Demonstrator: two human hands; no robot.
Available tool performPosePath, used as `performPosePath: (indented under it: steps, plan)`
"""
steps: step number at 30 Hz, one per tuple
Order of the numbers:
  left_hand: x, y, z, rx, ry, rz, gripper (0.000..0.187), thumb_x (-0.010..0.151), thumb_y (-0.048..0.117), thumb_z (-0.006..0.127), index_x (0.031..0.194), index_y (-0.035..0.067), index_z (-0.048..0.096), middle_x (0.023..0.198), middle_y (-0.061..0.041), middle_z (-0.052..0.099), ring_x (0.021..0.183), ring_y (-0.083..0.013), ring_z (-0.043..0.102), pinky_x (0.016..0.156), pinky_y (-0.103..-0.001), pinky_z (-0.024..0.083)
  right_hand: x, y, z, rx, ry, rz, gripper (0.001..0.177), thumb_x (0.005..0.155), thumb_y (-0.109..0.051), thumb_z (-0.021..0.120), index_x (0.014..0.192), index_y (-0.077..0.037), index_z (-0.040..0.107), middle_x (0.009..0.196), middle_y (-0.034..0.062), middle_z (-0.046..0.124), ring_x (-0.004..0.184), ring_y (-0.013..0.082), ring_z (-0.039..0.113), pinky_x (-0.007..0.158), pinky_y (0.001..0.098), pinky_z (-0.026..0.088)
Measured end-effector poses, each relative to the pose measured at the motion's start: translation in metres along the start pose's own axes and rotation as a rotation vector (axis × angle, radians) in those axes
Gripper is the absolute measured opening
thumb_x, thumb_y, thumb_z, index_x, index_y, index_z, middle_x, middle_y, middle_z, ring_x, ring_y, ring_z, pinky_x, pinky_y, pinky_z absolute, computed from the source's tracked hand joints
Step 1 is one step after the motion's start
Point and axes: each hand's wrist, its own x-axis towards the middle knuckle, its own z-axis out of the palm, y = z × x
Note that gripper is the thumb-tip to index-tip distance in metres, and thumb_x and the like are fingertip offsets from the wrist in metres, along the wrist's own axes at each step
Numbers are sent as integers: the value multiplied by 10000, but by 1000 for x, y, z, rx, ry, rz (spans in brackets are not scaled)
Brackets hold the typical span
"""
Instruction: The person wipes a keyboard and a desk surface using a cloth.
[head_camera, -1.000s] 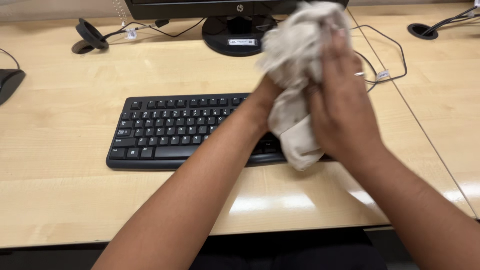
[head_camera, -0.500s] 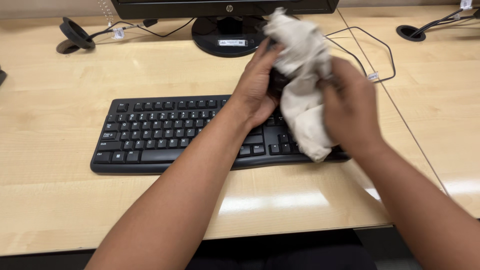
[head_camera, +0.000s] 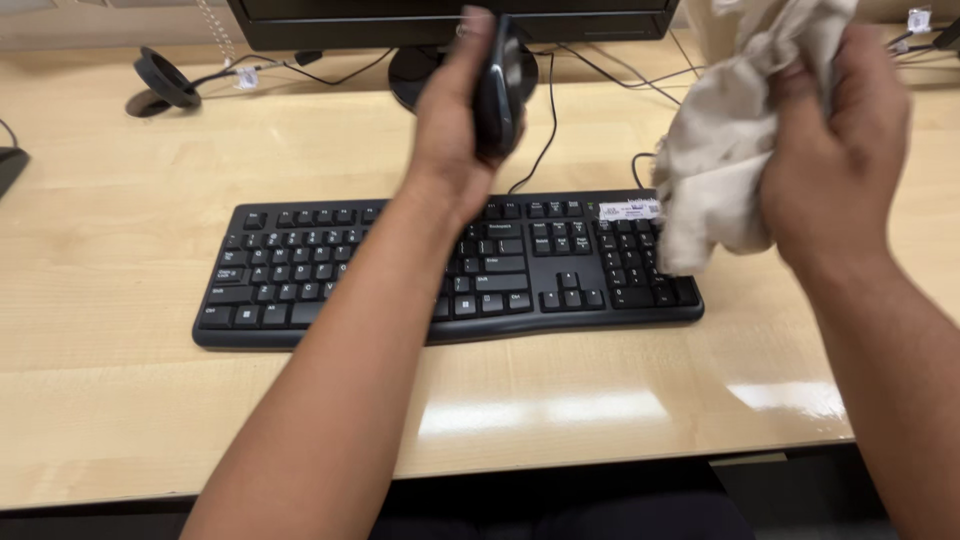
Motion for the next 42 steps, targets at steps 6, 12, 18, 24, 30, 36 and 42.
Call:
performPosePath:
  steps: [6,12,18,24,30,36,42]
  plan:
    - [-25,-30,47,78,15,19,711,758,487,844,1219,110,456,959,-32,589,770,-121,608,619,-298,579,-29,-14,47,-104,-116,-76,298,1078,-15,515,1366,59,503,1237,193,613,1143,263,637,963,362,534]
    - [-34,-46,51,-339,-195,-257,629,930,627,625,1249,90,552,1051,-60,647,904,-148,716,819,-299,651,-40,-47,64,-157,-245,-60,341,1116,-49,431,1451,2,463,1268,217,644,1138,337,689,951,424,545]
    - [-26,-56,35,-316,-238,-160,509,1073,570,557,1346,142,522,1076,-41,630,899,-145,615,734,-282,508,-49,-57,78,-121,-292,12,441,1141,-188,403,1515,44,392,1391,286,599,1286,399,634,1046,462,503]
    - [-42,-57,53,-379,-230,-237,638,1012,551,403,1572,255,325,1389,-22,585,1257,-183,602,1070,-354,525,-40,-53,75,-225,-254,30,591,1143,-343,289,1570,66,307,1487,340,483,1350,443,540,1069,460,476]
    - [-47,-65,56,-124,-264,-296,699,1067,578,317,1625,158,320,1415,-125,562,1273,-219,602,1055,-368,559,-38,-57,69,-117,-227,222,585,1105,-370,265,1555,-1,324,1306,236,635,1124,340,707,925,440,590]
    - [-28,-53,30,-601,-252,-317,740,1101,645,443,1558,65,393,1299,-133,568,1132,-248,639,953,-394,605,-58,-64,89,-274,-288,-96,603,1154,-336,278,1582,84,214,1459,352,490,1201,403,619,981,466,524]
    - [-49,-81,61,-372,-242,-271,744,1058,617,421,1565,73,453,1405,-85,617,1269,-170,619,1076,-297,543,-32,-57,63,-170,-261,128,673,1110,-475,253,1549,25,355,1468,293,533,1329,410,591,1080,493,490]
